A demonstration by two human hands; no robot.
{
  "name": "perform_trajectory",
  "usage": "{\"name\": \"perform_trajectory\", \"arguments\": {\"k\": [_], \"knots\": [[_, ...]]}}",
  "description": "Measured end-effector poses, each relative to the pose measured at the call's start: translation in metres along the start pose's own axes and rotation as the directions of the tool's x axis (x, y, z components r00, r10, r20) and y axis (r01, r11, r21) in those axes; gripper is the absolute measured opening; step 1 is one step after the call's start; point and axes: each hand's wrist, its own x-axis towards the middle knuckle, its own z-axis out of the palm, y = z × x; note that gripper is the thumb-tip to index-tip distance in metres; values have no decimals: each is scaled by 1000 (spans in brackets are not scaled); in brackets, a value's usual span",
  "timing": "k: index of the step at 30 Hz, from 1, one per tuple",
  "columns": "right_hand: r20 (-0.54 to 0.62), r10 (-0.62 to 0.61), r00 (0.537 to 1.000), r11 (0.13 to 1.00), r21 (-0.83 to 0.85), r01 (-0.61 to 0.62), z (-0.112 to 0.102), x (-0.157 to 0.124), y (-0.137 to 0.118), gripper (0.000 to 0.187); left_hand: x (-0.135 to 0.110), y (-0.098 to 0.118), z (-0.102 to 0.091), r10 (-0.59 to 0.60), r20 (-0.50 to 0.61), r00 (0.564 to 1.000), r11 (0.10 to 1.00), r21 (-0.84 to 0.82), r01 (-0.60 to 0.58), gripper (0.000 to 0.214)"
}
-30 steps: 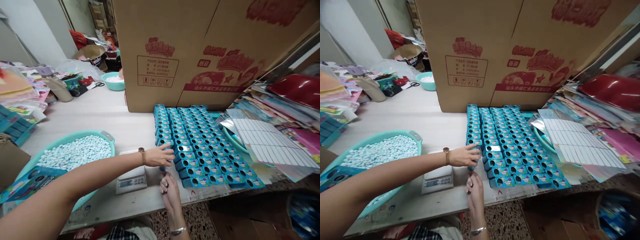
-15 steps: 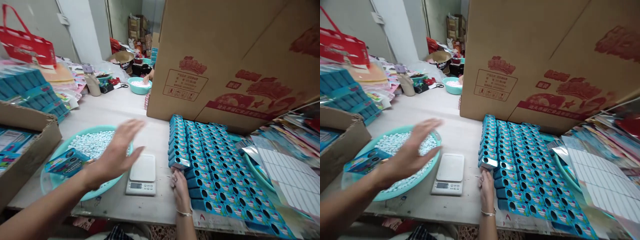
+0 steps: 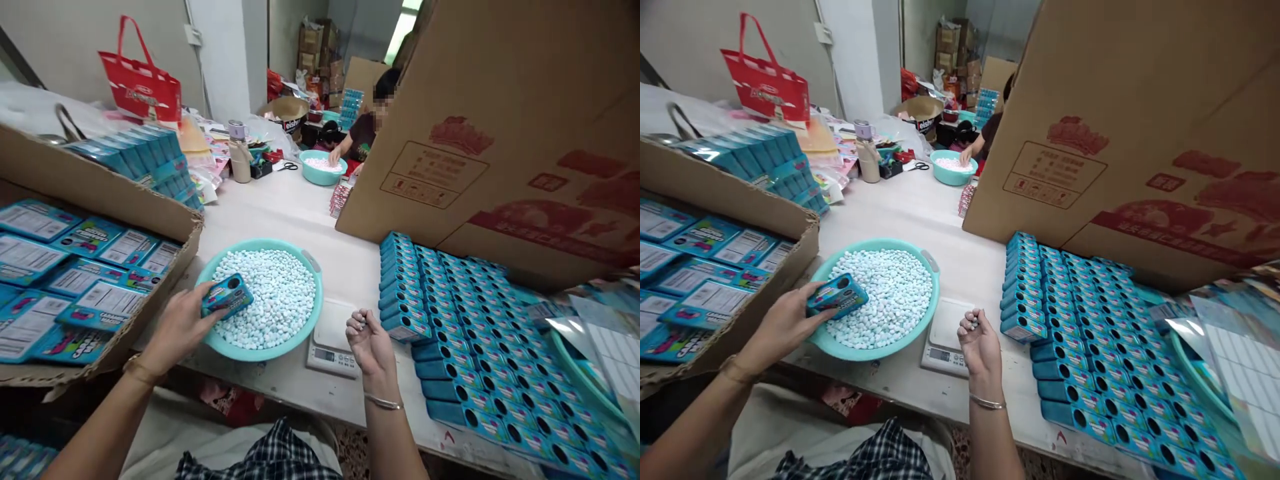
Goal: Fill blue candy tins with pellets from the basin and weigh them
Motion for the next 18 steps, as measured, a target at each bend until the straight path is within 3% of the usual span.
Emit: {"name": "perform_trajectory", "arguments": {"k": [4,6,9,13,15,18], "knots": [[-62,-6,998,999,36,8,-1,4,-5,10,6,29,-6,100,-165,981,986,-113,-120,41],[-76,-36,996,998,54,40,-7,3,-14,7,15,59,-7,175,-206,963,963,-168,-211,39],[-107,-99,989,990,85,109,-16,-1,-30,6,34,117,1,302,-161,940,909,-248,-335,38],[-246,-202,948,967,106,233,-31,-10,-50,8,61,180,39,454,27,891,852,-305,-425,33],[-329,-235,915,952,113,285,-40,-14,-55,12,73,196,66,483,126,866,856,-273,-438,31],[-379,-240,894,941,136,311,-52,-19,-58,13,82,204,103,488,218,845,871,-184,-456,29]]}}
